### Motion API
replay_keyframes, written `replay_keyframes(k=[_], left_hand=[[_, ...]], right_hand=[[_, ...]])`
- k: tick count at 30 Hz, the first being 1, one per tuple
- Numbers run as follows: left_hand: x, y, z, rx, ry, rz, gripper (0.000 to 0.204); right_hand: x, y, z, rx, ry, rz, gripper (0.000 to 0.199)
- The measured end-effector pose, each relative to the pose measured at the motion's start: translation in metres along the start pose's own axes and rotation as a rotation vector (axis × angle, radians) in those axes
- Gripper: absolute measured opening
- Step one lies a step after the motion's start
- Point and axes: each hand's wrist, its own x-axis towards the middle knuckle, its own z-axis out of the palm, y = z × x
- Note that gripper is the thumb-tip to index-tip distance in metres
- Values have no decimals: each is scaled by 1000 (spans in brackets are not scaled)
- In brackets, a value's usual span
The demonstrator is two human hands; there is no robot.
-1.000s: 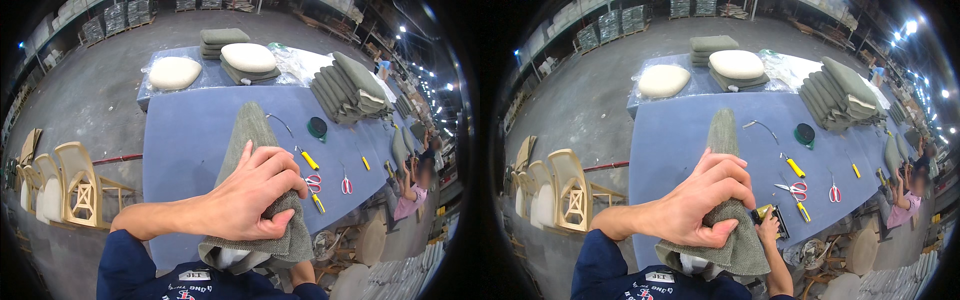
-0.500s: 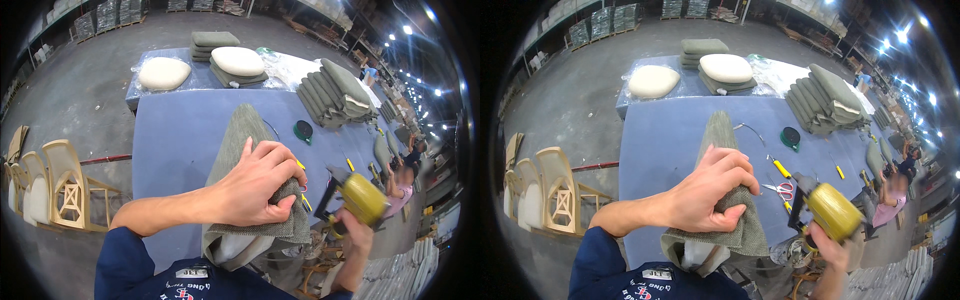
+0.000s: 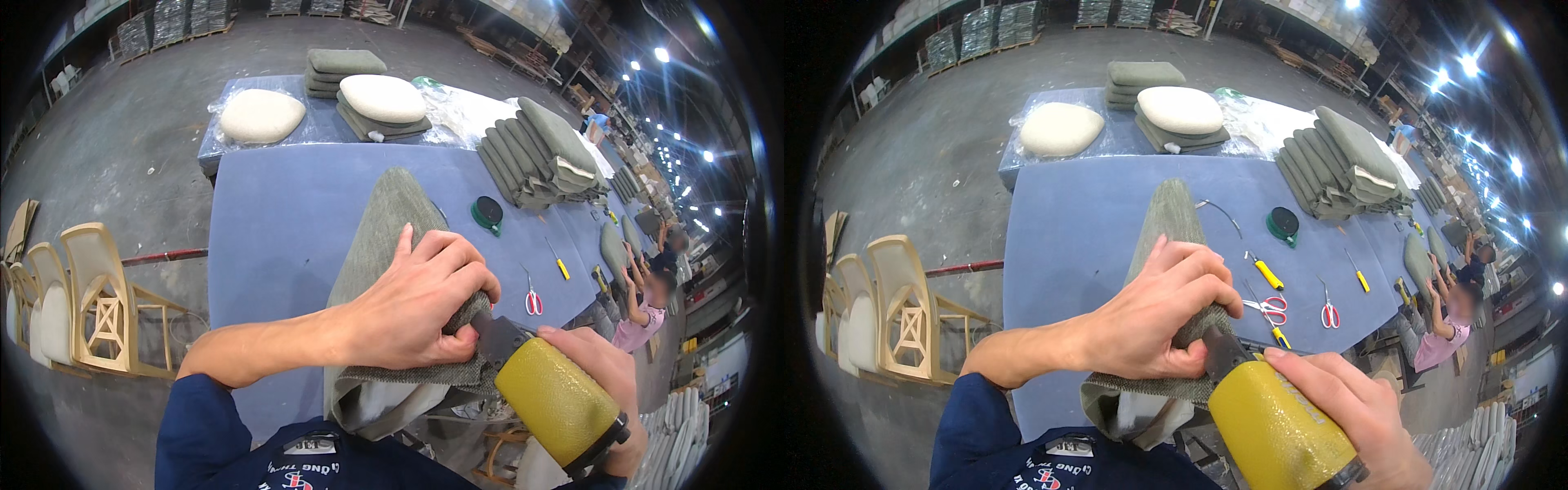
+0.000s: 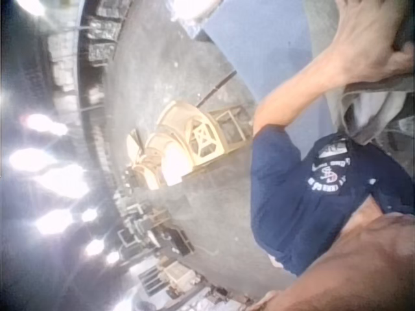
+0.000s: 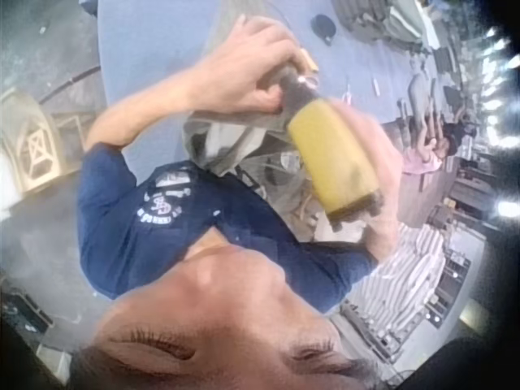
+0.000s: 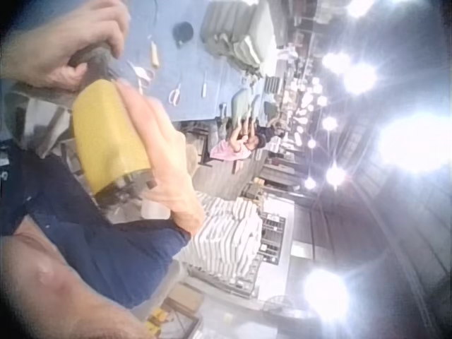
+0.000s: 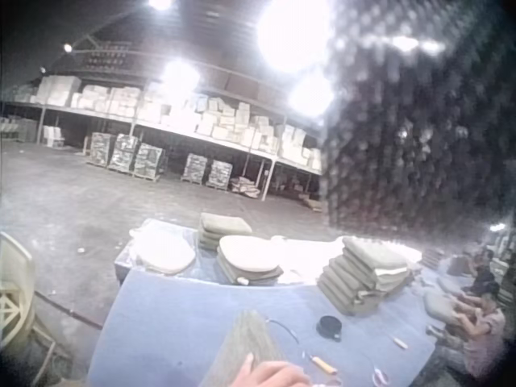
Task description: The person trims excess fabric from a cushion, smooths and folds the cover, then uses a staple gun to attach the fabric to the cushion base. They also retrieve a box of staples from a locker and load the staple gun before continuing to staple the cushion.
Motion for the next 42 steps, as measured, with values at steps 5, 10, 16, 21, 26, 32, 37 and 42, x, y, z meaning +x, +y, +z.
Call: replay_keyframes(k=[5,10,16,21,26,32,37,42], left_hand=[[0,-1,4,-6,0,12,46],[2,1,7,3,-5,26,48],[0,1,7,1,-8,35,50],[0,1,8,0,2,43,51],[-5,1,5,47,7,20,51],[3,2,11,4,-6,47,49],[5,5,12,-12,-35,47,49],[0,1,7,18,-5,2,48]], right_hand=[[-5,2,0,-15,-3,18,54],[-6,-3,-2,58,7,50,52],[-8,0,2,10,10,63,54],[-10,3,0,17,-6,73,54],[-6,9,5,132,-19,82,53],[-13,1,-3,141,-25,172,53],[-17,-3,-7,160,-55,225,54],[-11,12,-1,159,-121,152,58]])
